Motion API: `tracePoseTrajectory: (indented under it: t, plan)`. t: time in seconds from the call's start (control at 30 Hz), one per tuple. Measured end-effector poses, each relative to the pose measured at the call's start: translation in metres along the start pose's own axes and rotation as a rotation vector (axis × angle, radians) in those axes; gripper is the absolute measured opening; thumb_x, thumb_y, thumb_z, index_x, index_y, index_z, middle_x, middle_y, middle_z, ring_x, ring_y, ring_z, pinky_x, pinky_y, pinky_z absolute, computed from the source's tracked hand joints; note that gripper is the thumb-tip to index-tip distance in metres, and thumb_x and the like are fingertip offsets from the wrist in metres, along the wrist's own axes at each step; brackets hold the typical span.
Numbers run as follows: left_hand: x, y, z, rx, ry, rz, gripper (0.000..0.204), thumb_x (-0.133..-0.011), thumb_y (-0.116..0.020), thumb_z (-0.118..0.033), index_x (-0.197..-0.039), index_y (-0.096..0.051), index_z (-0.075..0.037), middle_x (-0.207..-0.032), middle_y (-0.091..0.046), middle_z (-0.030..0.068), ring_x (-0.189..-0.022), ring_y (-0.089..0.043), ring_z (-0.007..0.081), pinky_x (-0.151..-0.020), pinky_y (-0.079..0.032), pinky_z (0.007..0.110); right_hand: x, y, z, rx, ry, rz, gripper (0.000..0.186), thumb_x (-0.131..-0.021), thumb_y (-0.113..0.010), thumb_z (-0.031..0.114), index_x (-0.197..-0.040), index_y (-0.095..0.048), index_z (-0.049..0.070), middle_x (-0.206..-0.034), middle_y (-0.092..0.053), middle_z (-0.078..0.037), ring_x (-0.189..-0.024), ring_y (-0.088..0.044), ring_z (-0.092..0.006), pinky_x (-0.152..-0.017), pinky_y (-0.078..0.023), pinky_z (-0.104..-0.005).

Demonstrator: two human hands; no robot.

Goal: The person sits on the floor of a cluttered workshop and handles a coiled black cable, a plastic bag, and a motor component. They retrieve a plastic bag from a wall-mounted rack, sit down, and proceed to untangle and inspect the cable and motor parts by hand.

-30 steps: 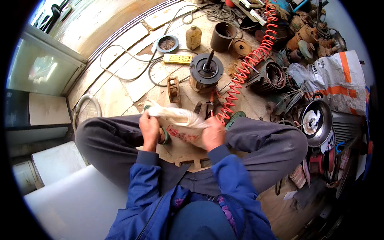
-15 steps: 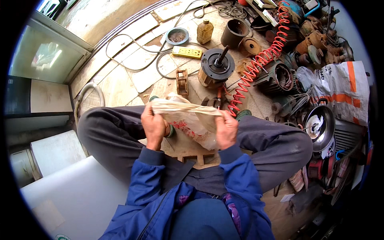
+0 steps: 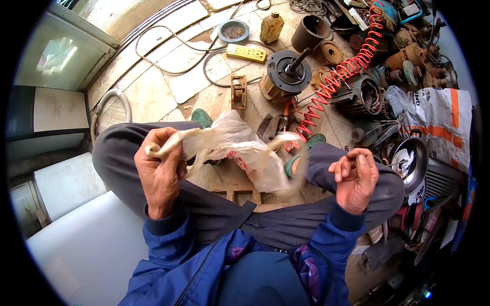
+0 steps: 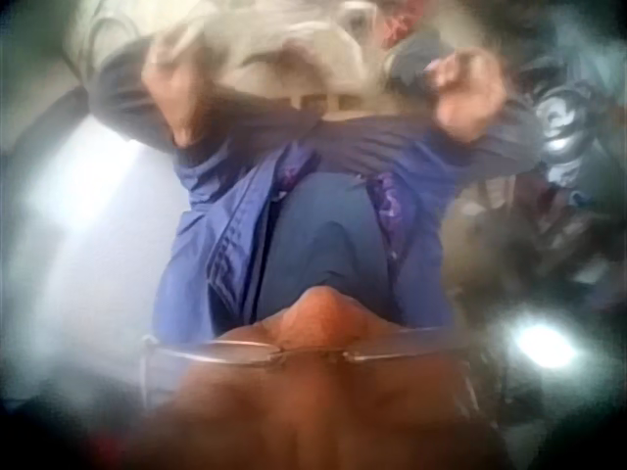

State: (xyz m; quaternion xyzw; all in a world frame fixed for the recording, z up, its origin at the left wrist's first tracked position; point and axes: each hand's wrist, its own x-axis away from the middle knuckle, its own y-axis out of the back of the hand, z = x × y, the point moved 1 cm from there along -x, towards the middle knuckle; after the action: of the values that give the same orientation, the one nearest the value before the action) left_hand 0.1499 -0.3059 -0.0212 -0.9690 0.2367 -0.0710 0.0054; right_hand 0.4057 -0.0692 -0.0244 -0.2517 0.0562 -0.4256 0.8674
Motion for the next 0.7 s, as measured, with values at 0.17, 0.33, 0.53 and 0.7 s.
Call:
tracePoseTrajectory:
  t: [0.17, 0.33, 0.53, 0.7]
  plan:
    - [0.004, 0.000, -0.013, 0.072, 0.091, 0.213, 0.021, -0.097, -0.062, -0.008, -0.113, -0.060, 0.006, -0.074, -0.063, 0.0050, -0.044, -0.045, 0.0041, -0.039, -0.033, 0.018, -0.036, -0.084, 0.004, 0.956, 0.295, 0.457, 0.018, -0.089, -0.060, 0.004, -0.103, -0.066, -0.004, -0.092, -0.066, -0.016, -0.081, -0.066, -0.0270, -0.079, -0.054, -0.0363]
    - [0.000, 0.001, -0.016, 0.201, 0.099, 0.266, 0.031, -0.100, -0.055, -0.010, -0.125, -0.056, 0.009, -0.076, -0.066, 0.0113, -0.039, -0.046, 0.0072, -0.037, -0.031, 0.019, -0.042, -0.106, -0.110, 1.039, 0.094, 0.774, 0.017, -0.081, -0.060, 0.005, -0.095, -0.063, -0.002, -0.091, -0.063, -0.024, -0.086, -0.063, -0.0408, -0.076, -0.053, -0.0469]
    - [-0.006, 0.013, -0.003, 0.496, 0.158, 0.237, 0.044, -0.104, -0.047, -0.016, -0.139, -0.043, 0.010, -0.109, -0.068, 0.0197, -0.042, -0.054, 0.0120, -0.035, -0.028, 0.019, 0.046, -0.047, -0.129, 1.493, -0.238, 1.194, 0.011, -0.076, -0.062, 0.013, -0.078, -0.066, 0.002, -0.081, -0.064, -0.020, -0.082, -0.065, -0.0392, -0.073, -0.052, -0.0488]
    - [-0.002, 0.016, -0.008, 0.679, 0.211, 0.281, 0.046, -0.104, -0.043, -0.012, -0.142, -0.036, 0.012, -0.126, -0.060, 0.0300, -0.047, -0.062, 0.0175, -0.032, -0.027, 0.020, 0.052, -0.032, -0.075, 1.714, 0.382, 1.330, 0.013, -0.075, -0.062, 0.015, -0.069, -0.062, 0.003, -0.087, -0.057, -0.011, -0.087, -0.058, -0.0284, -0.080, -0.049, -0.0431]
